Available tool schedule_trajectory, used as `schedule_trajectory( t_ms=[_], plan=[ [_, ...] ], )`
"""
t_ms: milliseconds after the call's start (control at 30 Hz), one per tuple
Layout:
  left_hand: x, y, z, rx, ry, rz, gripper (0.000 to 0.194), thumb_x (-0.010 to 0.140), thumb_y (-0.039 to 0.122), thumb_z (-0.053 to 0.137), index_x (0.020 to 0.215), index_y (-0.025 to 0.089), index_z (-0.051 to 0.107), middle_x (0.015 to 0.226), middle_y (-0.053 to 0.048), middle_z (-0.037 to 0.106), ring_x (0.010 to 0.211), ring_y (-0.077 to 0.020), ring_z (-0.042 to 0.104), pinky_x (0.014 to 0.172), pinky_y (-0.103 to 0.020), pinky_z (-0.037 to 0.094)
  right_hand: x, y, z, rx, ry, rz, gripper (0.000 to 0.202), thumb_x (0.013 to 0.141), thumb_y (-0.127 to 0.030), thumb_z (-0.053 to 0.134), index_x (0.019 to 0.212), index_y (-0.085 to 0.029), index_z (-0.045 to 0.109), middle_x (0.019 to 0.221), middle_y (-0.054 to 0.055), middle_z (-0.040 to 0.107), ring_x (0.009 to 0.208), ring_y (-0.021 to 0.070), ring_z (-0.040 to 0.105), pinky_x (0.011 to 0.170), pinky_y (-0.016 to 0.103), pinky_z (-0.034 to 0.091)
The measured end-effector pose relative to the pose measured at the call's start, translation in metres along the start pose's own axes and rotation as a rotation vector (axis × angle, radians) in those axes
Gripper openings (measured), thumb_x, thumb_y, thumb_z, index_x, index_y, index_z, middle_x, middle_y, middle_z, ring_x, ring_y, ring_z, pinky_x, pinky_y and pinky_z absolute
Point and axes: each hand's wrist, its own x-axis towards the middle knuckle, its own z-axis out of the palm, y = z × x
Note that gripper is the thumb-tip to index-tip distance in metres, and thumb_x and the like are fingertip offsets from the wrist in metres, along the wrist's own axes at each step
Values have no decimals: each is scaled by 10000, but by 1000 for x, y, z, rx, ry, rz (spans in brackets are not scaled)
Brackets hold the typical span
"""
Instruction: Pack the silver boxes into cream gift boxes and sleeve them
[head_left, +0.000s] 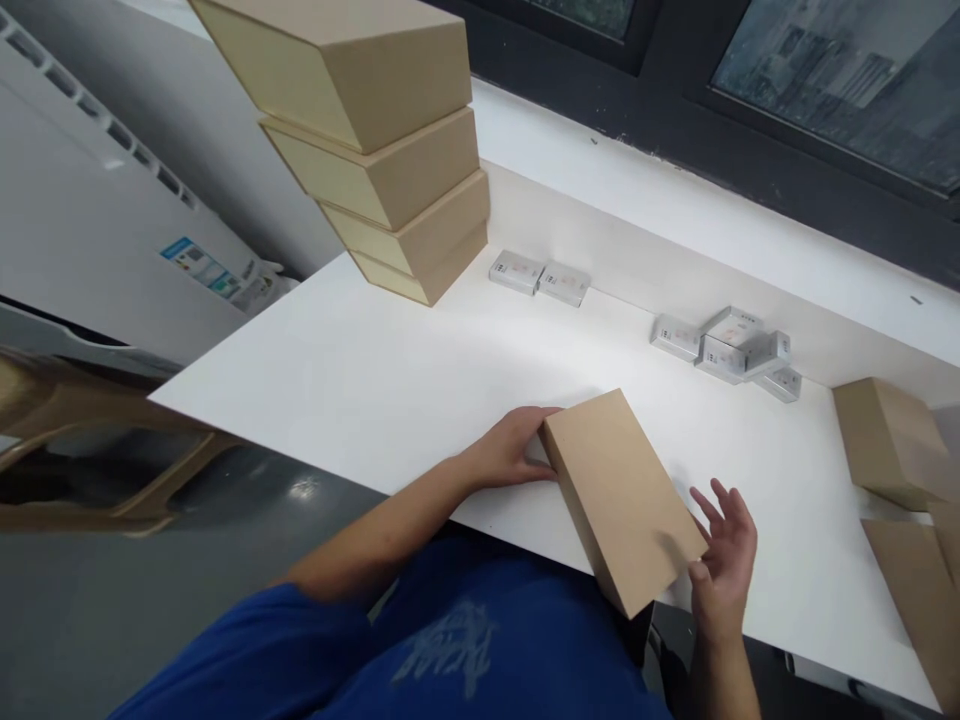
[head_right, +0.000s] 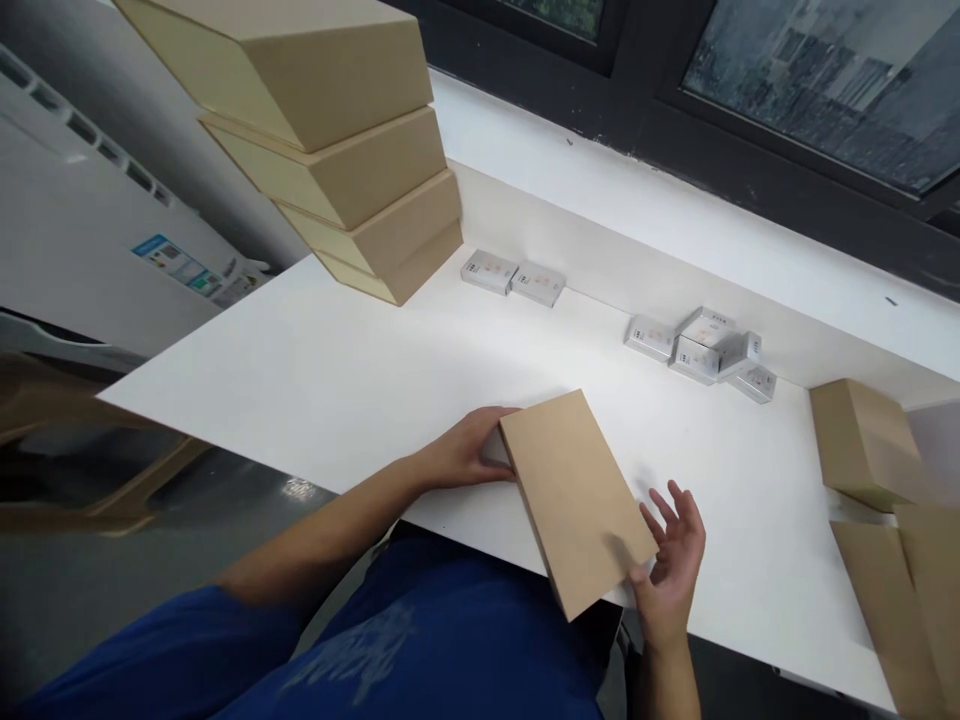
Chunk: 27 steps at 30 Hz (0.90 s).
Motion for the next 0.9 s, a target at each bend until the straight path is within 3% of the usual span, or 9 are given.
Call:
schedule_trajectory(
  t_ms=[133,233,367,467,567,633,700,767,900],
  plan=[
    [-6,2,1,0,40,-9,873,830,596,895,1551,223,572,1528,-200,672,1430,-389,636,1236,-636,473,-35,14,12,-111,-72,-53,1754,480,-984,855,1742,-414,-220,1865,191,-148,1685,613,175,1155,908,407],
    [-7,3,1,-19,86,0,868,813,606,914,1532,234,602,1490,-188,697,1388,-373,663,1208,-600,510,-52,15,22,-302,-129,-118,2022,325,-771,1047,1632,-394,-449,1778,138,-427,1703,611,-89,1161,949,350],
    [-6,-1,-8,-71,164,46,901,765,684,925,1497,227,662,1360,-180,755,1242,-341,717,1091,-528,589,-52,9,37,-375,-121,-106,1854,527,-611,1026,1649,-372,-429,1809,131,-358,1721,565,-51,1187,947,321],
    [-9,0,-29,-103,194,98,828,754,754,899,1389,242,757,1196,-159,801,1118,-308,742,1033,-512,609,-36,10,36,-289,-110,-160,1779,551,-685,944,1663,-365,-407,1841,126,-268,1724,554,13,1240,917,269],
    [-16,10,-54,-107,217,160,671,725,764,915,1197,293,843,1481,-187,707,1447,-369,617,1238,-603,480,-7,11,24,-71,-179,-160,1673,570,-892,796,1715,-371,-308,1879,134,-61,1706,536,172,1233,853,351],
    [-22,21,-65,-137,190,165,775,669,762,951,1296,329,810,1789,-153,401,1693,-417,320,1342,-649,336,14,4,19,48,-180,-101,1609,568,-996,700,1750,-392,-209,1872,133,91,1651,518,327,1194,810,429],
    [-29,30,-67,-221,75,144,1211,606,784,972,1652,377,519,1891,-118,96,1747,-429,127,1365,-648,293,32,-9,21,111,-151,-63,1613,506,-1060,658,1777,-410,-94,1851,128,199,1588,514,428,1191,784,445],
    [-37,36,-63,-334,-69,105,1592,589,805,965,1793,382,14,1893,-147,8,1742,-428,146,1367,-631,299,49,-26,27,147,-150,-61,1611,473,-1083,626,1790,-403,-6,1829,130,264,1536,516,490,1222,763,424],
    [-55,33,-54,-448,-154,-14,1704,657,813,913,1666,367,-386,1882,-190,44,1729,-436,202,1385,-662,228,77,-54,40,203,-288,-79,1463,592,-970,649,1789,-396,35,1824,120,267,1508,484,533,1249,720,418]
  ],
)
